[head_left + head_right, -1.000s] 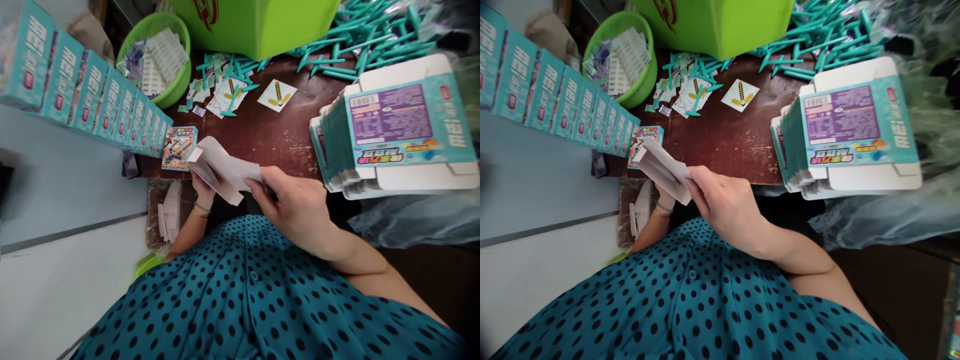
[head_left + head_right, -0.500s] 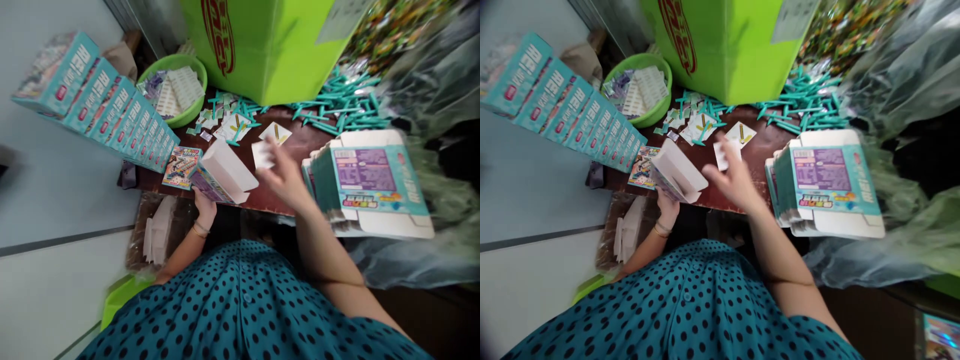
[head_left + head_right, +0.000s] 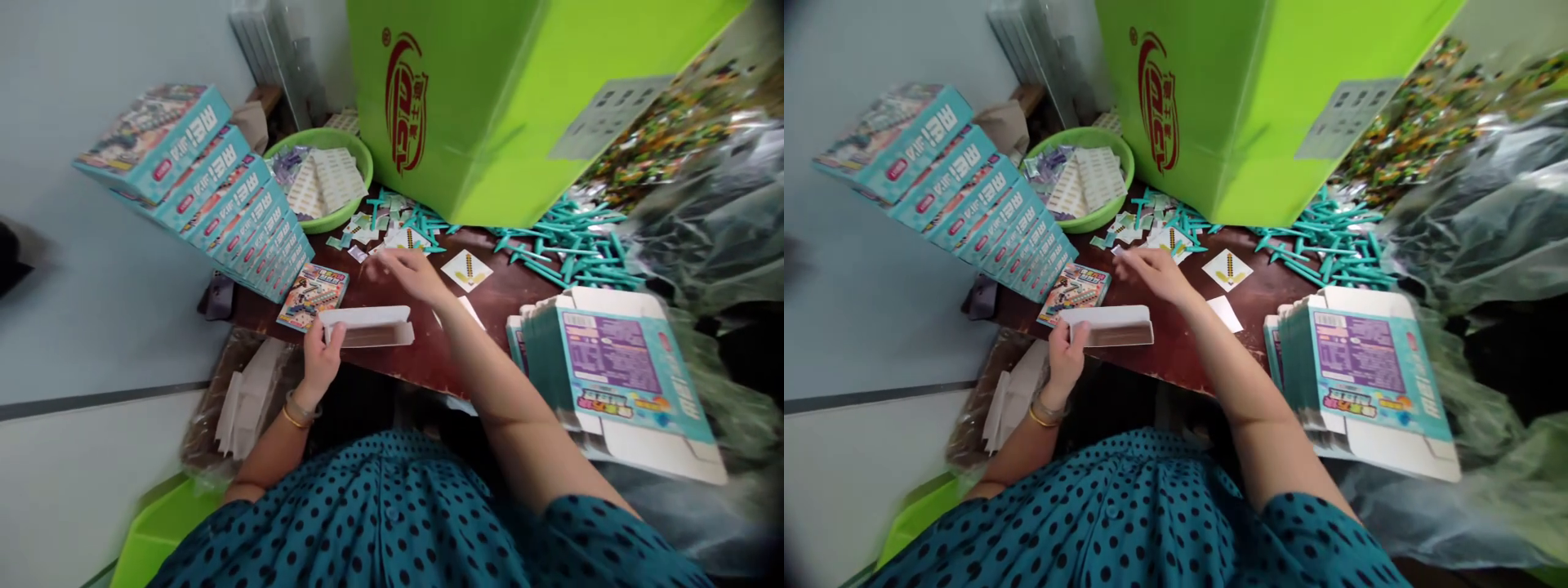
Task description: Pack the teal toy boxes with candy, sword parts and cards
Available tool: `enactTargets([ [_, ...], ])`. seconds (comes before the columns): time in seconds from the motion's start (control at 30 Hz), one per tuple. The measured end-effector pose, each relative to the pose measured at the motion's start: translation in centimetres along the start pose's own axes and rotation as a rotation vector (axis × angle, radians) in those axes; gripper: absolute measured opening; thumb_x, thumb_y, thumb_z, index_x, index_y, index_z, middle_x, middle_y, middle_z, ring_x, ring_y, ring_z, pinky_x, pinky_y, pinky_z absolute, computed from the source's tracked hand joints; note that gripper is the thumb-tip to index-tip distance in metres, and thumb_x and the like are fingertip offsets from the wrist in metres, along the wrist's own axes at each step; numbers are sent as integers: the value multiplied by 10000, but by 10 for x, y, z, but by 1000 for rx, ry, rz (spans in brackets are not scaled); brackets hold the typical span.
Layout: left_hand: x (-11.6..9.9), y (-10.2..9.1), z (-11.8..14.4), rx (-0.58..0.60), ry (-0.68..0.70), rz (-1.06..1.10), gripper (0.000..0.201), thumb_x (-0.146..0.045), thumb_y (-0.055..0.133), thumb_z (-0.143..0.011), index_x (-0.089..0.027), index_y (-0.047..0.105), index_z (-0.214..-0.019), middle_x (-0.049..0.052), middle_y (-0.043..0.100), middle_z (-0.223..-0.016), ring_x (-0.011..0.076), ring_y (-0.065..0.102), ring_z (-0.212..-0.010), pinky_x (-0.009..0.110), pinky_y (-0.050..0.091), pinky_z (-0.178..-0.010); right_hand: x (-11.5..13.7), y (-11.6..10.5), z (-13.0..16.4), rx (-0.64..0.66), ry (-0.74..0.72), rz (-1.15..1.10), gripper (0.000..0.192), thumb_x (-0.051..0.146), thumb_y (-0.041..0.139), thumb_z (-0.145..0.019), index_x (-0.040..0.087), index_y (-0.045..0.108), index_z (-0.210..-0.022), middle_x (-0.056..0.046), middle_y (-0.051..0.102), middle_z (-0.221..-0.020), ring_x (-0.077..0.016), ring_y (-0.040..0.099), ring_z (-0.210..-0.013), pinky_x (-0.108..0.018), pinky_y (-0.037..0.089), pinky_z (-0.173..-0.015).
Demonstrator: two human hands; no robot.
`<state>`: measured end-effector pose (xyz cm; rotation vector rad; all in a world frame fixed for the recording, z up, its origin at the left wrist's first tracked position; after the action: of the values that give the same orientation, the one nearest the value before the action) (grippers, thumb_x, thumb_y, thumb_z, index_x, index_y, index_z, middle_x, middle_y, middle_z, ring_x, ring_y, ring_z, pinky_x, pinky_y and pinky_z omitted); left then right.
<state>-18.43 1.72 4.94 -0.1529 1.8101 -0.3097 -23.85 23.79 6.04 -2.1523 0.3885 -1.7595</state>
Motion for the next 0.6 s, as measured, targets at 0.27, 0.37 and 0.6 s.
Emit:
enactTargets([
  [0.27,27,-29,1,-98,-168,80,263,-466,743,-872,-210,737,-933,29,757,-915,204,692,-862,300,553,-816,-87,97,9,171,38,725,572,248,407,-1047,0,421,-1562,-252,389,-1646,-371,223,-1602,-694,59,-1280],
  [0.37,39,-26,8,-65,-237,190,241,-440,785,-809,-212,736,-873,11,739,-845,207,684,-795,304,555,-762,-87,98,116,130,20,678,621,354,473,-1022,60,446,-1569,-244,445,-1614,-393,294,-1570,-683,161,-1277],
  [0.6,-12,4,32,69,71,154,295,-500,663,-945,-224,762,-978,68,779,-997,250,733,-1001,418,577,-969,-89,53,265,49,77,515,418,338,571,-994,234,665,-1388,-170,665,-1419,-357,604,-1301,-603,499,-1077],
])
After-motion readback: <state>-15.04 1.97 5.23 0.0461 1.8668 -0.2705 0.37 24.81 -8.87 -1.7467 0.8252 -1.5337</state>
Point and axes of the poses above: each hand's wrist, its own z-axis away from the middle knuckle, its own y-axis out of the palm, x = y × z, the point moved 8 cm from there along -z, towards the middle knuckle
